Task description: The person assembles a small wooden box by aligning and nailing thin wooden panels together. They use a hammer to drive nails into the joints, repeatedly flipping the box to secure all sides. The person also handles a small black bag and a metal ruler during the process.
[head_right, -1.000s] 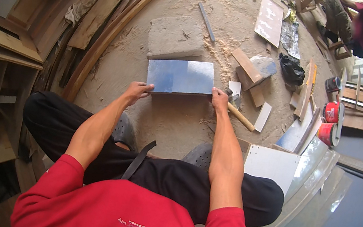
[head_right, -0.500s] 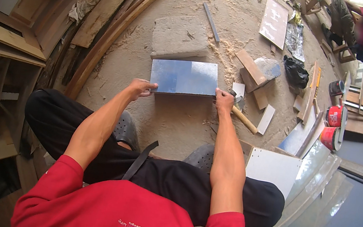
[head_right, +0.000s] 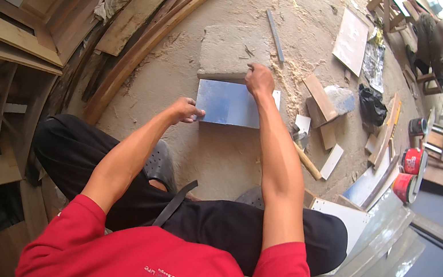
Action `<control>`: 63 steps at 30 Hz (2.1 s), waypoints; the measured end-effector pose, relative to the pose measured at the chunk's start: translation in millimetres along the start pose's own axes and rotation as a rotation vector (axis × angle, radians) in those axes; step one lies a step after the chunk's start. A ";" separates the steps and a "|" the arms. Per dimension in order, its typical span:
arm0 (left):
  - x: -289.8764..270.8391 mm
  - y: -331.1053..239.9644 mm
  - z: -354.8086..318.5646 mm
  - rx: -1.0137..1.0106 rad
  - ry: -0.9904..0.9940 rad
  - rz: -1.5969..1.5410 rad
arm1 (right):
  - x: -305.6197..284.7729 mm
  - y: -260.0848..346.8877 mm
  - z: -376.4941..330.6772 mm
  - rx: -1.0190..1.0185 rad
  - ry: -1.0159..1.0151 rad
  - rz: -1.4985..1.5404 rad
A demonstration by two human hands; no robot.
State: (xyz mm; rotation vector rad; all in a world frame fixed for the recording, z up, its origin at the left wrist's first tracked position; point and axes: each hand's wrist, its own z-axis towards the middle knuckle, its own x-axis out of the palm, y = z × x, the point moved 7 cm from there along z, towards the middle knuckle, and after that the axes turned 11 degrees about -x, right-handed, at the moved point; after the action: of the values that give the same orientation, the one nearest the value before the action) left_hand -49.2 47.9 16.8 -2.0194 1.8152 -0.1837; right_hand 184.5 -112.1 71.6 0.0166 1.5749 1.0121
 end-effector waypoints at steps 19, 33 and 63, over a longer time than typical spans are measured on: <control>6.8 7.7 8.3 0.085 0.036 -0.058 | 37.1 18.1 37.4 -0.355 0.001 -0.487; 1.4 21.5 20.2 0.005 0.163 -0.294 | 56.9 100.0 -97.5 -0.162 0.227 0.515; -10.5 3.5 -33.8 0.604 -0.292 0.141 | 77.8 102.0 -131.1 -0.309 0.121 0.293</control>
State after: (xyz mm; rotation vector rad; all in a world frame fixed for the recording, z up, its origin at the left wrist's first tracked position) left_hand -66.4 50.6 47.8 -1.4117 1.4814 -0.3297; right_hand 3.6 -84.1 59.8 -0.0284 1.5373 1.5036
